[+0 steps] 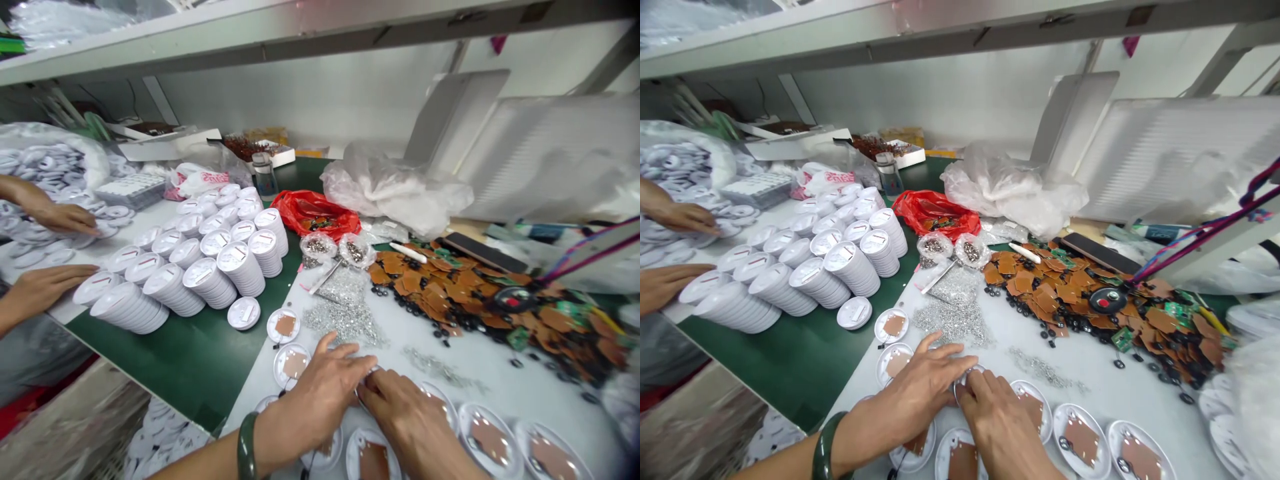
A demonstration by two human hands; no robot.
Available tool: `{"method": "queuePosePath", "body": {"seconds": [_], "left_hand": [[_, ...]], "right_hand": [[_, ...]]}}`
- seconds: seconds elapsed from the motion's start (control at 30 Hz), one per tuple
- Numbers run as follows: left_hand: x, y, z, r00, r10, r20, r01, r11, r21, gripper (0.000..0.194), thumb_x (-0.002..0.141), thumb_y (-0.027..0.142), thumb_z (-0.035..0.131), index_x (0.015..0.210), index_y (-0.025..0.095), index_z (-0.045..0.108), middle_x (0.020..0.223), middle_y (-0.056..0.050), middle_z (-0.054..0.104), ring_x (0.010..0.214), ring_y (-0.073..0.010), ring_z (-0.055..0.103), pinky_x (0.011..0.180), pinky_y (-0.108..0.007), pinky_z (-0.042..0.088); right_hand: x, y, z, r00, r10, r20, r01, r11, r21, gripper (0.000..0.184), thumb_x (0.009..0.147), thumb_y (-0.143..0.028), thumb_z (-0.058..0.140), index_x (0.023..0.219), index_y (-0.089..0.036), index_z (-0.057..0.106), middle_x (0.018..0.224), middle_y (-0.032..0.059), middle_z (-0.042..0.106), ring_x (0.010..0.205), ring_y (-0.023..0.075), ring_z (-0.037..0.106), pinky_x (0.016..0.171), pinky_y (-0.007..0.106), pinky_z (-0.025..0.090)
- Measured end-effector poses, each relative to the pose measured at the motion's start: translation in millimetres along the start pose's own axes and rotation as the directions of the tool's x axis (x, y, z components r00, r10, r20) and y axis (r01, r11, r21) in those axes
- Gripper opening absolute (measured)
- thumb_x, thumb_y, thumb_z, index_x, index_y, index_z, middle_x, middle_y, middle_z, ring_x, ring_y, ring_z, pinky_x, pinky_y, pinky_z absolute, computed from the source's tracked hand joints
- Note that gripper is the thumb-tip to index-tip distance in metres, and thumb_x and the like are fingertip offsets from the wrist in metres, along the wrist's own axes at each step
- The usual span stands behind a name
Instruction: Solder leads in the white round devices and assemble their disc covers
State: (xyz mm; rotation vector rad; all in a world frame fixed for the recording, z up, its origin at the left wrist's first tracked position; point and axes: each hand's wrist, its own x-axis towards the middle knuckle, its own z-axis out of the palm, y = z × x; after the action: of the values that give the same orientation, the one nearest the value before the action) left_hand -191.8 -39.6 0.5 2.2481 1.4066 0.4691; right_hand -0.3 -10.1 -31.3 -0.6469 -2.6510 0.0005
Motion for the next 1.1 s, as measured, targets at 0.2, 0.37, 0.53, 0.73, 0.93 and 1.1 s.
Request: {"method": "queuePosePath", "body": {"seconds": [0.2,0.37,0.53,0.73,0.93,1.1], "left_hand": [[2,4,-4.4,1.0,-0.017,0.018,0.017,1.0,-0.009,0.047,0.088,0.005,0.062,0.132,0.021,0.055,0.124,-0.004,0.074,0.13,-0.0264,0.059,0.122,-0.052,0.025],[2,7,-10.3,1.0,-0.021,0.007,0.021,0.999,-0.034,0.042,0.092,0.007,0.06,0.132,0.021,0.056,0.12,-0.006,0.074,0.127,-0.0252,0.061,0.122,-0.052,0.026],[2,6,-10.6,1.0,-0.019,0.013,0.02,0.999,-0.034,0.04,0.091,0.006,0.062,0.128,0.022,0.059,0.115,-0.003,0.075,0.123,-0.0235,0.062,0.122,-0.05,0.025],[3,5,-10.2,1.0,-0.018,0.016,0.019,0.998,-0.054,0.04,0.092,0.006,0.061,0.129,0.023,0.057,0.118,-0.006,0.074,0.125,-0.0253,0.061,0.122,-0.053,0.022],[2,4,-8.9,1.0,-0.001,-0.01,0.001,0.999,-0.045,0.028,0.094,0.006,0.059,0.118,0.021,0.06,0.101,-0.002,0.072,0.112,-0.0212,0.064,0.122,-0.044,0.023],[1,-3,-3.0,0.999,0.028,-0.036,-0.029,0.999,-0.037,0.032,0.092,0.007,0.063,0.12,0.02,0.059,0.105,-0.003,0.071,0.113,-0.0221,0.063,0.121,-0.044,0.023]], "right_hand": [[-2,-17,15,0.992,0.069,-0.103,-0.078,0.993,-0.094,0.027,0.083,0.004,0.045,0.079,-0.016,0.062,0.076,0.0091,0.062,0.065,0.0248,0.061,0.057,0.035,0.046],[1,-5,13,0.998,0.044,-0.04,-0.045,0.998,-0.035,0.028,0.079,0.006,0.053,0.074,-0.02,0.063,0.073,0.0035,0.065,0.06,0.0207,0.064,0.053,0.031,0.044],[2,12,13,0.999,0.036,0.032,-0.037,0.999,0.018,0.027,0.082,0.004,0.059,0.072,-0.021,0.062,0.071,-0.0007,0.064,0.058,0.016,0.064,0.05,0.026,0.042],[2,13,12,0.997,0.058,0.058,-0.061,0.997,0.045,0.026,0.088,0.0,0.053,0.08,-0.021,0.064,0.075,-0.0004,0.065,0.058,0.0145,0.063,0.048,0.025,0.039],[-3,7,4,0.999,0.003,0.044,-0.005,0.999,0.045,0.023,0.08,0.002,0.057,0.079,-0.02,0.062,0.076,0.0028,0.065,0.065,0.0204,0.064,0.055,0.029,0.044],[1,9,2,0.996,-0.061,0.066,0.058,0.997,0.046,0.024,0.08,0.004,0.057,0.083,-0.019,0.063,0.08,0.0042,0.067,0.067,0.0208,0.064,0.057,0.03,0.048]]}}
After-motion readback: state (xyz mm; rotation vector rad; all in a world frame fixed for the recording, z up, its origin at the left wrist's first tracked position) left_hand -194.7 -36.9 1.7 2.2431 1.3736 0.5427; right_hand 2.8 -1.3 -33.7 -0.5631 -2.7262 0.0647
